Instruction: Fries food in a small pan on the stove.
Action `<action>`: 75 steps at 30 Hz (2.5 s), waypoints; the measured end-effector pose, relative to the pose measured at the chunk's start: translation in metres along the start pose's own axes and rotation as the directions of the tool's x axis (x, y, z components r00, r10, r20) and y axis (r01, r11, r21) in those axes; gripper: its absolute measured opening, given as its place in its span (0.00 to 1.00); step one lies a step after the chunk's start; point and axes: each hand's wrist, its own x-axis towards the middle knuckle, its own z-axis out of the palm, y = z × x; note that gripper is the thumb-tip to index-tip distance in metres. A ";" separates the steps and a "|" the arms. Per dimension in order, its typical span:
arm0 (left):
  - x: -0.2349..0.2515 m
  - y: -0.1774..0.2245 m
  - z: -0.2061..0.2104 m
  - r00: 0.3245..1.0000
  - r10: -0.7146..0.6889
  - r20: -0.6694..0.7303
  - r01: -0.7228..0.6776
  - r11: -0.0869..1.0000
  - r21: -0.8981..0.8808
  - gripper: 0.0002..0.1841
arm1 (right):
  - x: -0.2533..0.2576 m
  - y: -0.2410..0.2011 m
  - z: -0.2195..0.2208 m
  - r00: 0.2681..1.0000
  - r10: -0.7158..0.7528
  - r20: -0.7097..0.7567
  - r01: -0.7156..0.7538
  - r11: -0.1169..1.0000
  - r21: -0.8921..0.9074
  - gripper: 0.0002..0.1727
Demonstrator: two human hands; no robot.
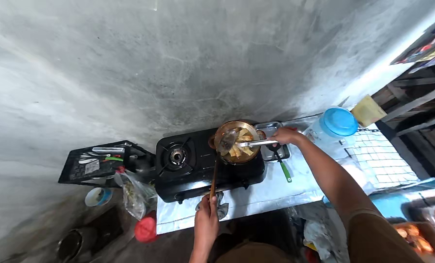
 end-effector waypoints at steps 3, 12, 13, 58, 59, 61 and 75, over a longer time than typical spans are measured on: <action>-0.008 0.010 0.010 0.999 -0.036 -0.035 0.035 0.999 -0.013 0.22 | 0.009 0.003 0.001 0.998 -0.062 0.008 0.062 0.998 0.004 0.29; -0.025 0.043 0.044 0.988 -0.102 -0.116 0.104 0.995 0.009 0.21 | -0.011 0.020 0.000 0.970 -0.188 -0.155 0.178 0.981 -0.077 0.25; -0.026 0.045 0.048 0.988 -0.098 -0.119 0.100 0.995 0.013 0.21 | -0.015 0.021 0.000 0.964 -0.201 -0.175 0.184 0.977 -0.108 0.24; -0.025 0.048 0.068 0.987 -0.133 -0.094 0.149 0.970 0.191 0.26 | -0.057 0.040 0.054 0.982 0.107 -0.155 0.024 0.746 0.665 0.19; -0.025 0.046 0.065 0.987 -0.127 -0.100 0.140 0.981 0.133 0.26 | -0.060 0.036 0.050 0.976 0.086 -0.201 0.059 0.782 0.621 0.19; -0.024 0.042 0.059 0.986 -0.114 -0.119 0.122 0.990 0.068 0.26 | -0.067 0.025 0.045 0.957 0.027 -0.289 0.118 0.874 0.471 0.19; -0.011 0.023 0.023 0.972 -0.064 -0.228 0.058 0.998 -0.030 0.24 | -0.054 -0.071 0.114 0.949 0.034 -0.313 0.020 0.985 0.170 0.25</action>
